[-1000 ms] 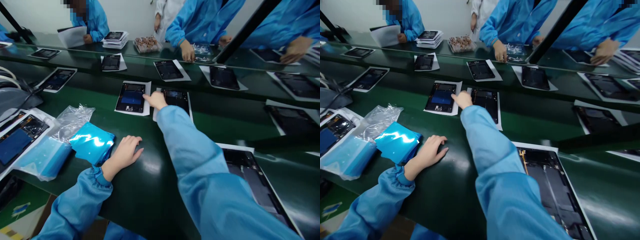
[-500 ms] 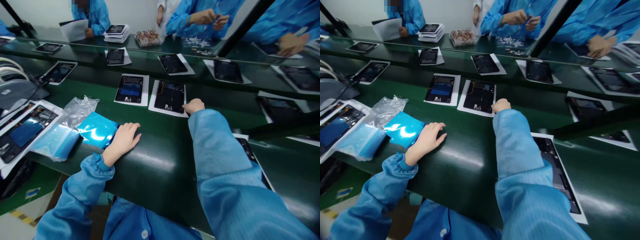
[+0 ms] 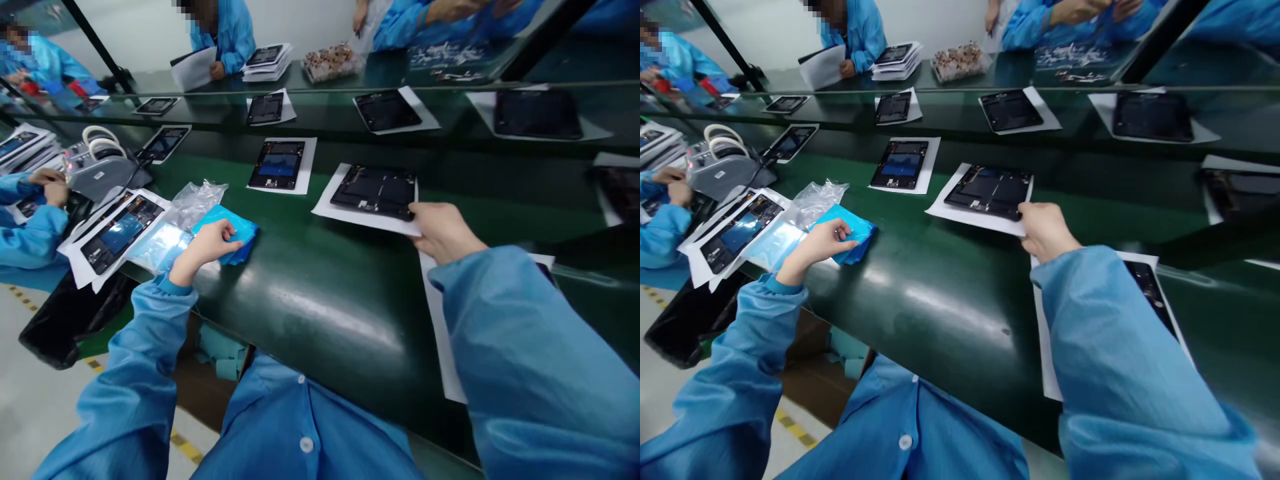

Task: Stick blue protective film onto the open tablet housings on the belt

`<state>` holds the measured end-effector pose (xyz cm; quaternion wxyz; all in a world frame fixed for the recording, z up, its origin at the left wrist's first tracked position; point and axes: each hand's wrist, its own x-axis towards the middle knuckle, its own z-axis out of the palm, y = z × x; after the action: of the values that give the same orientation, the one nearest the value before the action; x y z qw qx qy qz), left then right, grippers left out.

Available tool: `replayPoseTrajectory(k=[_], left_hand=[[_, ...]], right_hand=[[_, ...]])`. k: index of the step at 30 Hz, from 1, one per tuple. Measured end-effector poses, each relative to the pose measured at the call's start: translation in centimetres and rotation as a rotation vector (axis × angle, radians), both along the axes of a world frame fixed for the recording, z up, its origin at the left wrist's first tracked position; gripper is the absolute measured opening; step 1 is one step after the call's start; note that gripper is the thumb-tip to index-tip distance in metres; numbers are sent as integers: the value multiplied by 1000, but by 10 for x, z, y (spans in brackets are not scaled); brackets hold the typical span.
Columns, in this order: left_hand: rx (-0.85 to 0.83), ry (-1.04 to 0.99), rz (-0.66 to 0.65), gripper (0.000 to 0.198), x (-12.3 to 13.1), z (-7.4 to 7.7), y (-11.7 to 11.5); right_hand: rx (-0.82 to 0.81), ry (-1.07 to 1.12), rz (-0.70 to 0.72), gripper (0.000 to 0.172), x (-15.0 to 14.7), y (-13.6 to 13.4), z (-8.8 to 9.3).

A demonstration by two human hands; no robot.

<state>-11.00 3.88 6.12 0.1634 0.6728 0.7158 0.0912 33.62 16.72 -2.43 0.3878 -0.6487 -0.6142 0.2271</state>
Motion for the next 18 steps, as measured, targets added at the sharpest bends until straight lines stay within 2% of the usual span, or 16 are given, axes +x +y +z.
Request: replayPoseTrajectory(k=[1, 4, 7, 9, 11, 13, 16, 18], left_hand=[[-7, 0, 4, 45, 0, 0, 1], [-13, 3, 2, 41, 0, -4, 3], [-28, -14, -8, 37, -5, -7, 3], [-57, -42, -23, 36, -9, -7, 3], [-90, -77, -48, 35, -12, -4, 3], [-113, -100, -71, 34, -15, 0, 5], [-94, -100, -71, 31, -14, 6, 10], [-9, -77, -37, 27, -11, 11, 7]], right_hand=[[-72, 57, -14, 31, 2, -22, 1], [-235, 220, -10, 47, 0, -100, 0], [-304, 323, 22, 46, -4, -175, -1], [-349, 370, 32, 44, -3, -214, -3], [-395, 377, 44, 43, 3, -240, -6], [-420, 291, 79, 43, 10, -257, -7], [-328, -65, 97, 43, 14, -268, 2], [-165, -316, 38, 45, 3, -271, 15]])
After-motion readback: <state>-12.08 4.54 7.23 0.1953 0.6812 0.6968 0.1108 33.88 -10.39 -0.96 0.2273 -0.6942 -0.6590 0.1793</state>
